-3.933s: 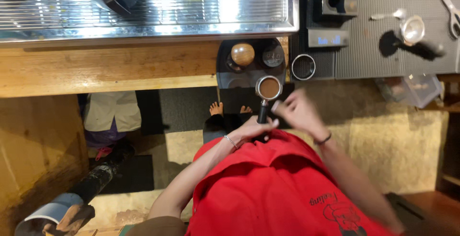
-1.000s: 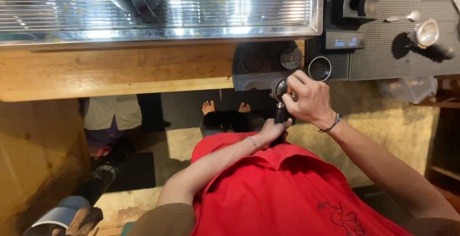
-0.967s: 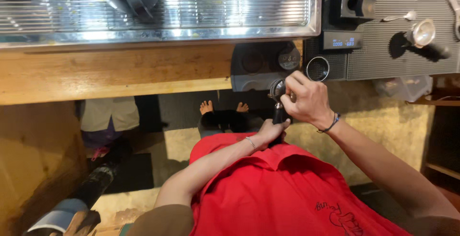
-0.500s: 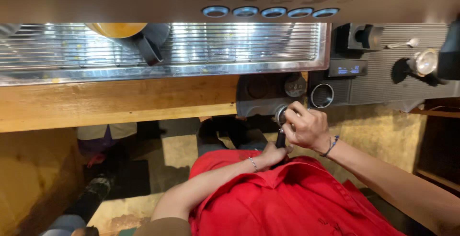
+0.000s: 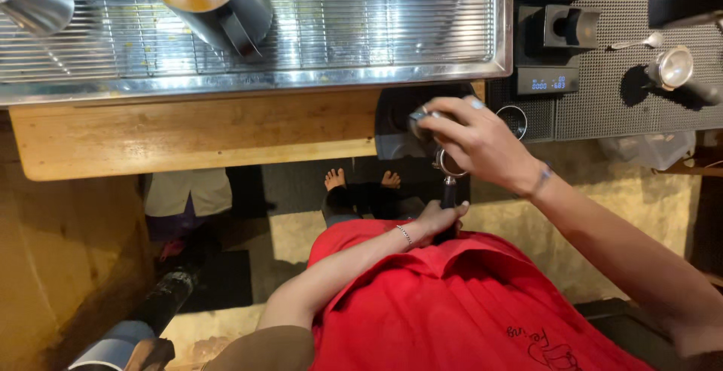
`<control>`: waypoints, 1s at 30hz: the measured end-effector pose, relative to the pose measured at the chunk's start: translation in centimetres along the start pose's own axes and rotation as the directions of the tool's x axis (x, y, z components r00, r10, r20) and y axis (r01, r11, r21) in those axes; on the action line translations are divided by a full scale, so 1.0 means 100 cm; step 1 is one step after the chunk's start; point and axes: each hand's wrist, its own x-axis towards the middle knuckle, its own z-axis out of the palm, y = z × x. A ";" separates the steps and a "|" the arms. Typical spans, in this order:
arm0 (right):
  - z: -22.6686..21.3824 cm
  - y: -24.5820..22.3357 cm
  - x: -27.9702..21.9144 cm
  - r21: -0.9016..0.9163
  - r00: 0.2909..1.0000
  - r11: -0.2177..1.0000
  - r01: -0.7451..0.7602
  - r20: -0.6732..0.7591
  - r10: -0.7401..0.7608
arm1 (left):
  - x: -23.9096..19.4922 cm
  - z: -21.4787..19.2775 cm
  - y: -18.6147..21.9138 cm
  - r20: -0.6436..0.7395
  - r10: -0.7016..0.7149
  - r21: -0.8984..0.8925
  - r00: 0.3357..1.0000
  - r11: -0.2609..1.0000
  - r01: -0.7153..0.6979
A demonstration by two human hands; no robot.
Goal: The person prepares espresso by dosing coffee grounds into a portafilter using a scale, tamping the grounds with a tamper, and locking the portafilter into the espresso machine. They repeat this process for a second dose, cleaning the portafilter between uses.
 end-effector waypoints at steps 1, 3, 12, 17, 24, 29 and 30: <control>0.013 0.009 0.003 0.001 1.000 1.000 0.003 -0.004 -0.003 | 0.003 -0.001 -0.001 -0.004 0.004 0.002 1.000 1.000 -0.004; 0.037 0.026 0.006 -0.099 0.989 0.985 0.145 -0.015 -0.147 | 0.008 0.002 -0.005 -0.012 -0.027 -0.026 1.000 0.999 0.026; 0.061 0.028 -0.126 0.292 0.544 0.529 -0.797 -0.036 0.838 | -0.018 0.007 0.012 -0.010 0.104 -0.061 0.994 0.993 -0.105; 0.145 0.006 -0.164 0.550 0.441 0.105 -0.828 0.526 0.727 | -0.010 0.001 -0.002 0.017 0.254 -0.123 0.967 0.960 -0.250; 0.137 -0.005 -0.165 0.747 0.647 0.043 -0.664 0.544 0.535 | -0.182 0.004 0.078 0.068 0.842 0.918 0.535 0.157 -0.364; 0.088 -0.024 -0.122 0.784 0.660 -0.137 -0.606 0.591 0.464 | -0.208 -0.007 0.105 0.030 0.945 0.959 0.325 0.064 -0.275; 0.080 -0.027 -0.111 0.788 0.667 -0.169 -0.592 0.597 0.446 | -0.217 -0.010 0.114 0.051 0.961 0.959 0.272 0.028 -0.282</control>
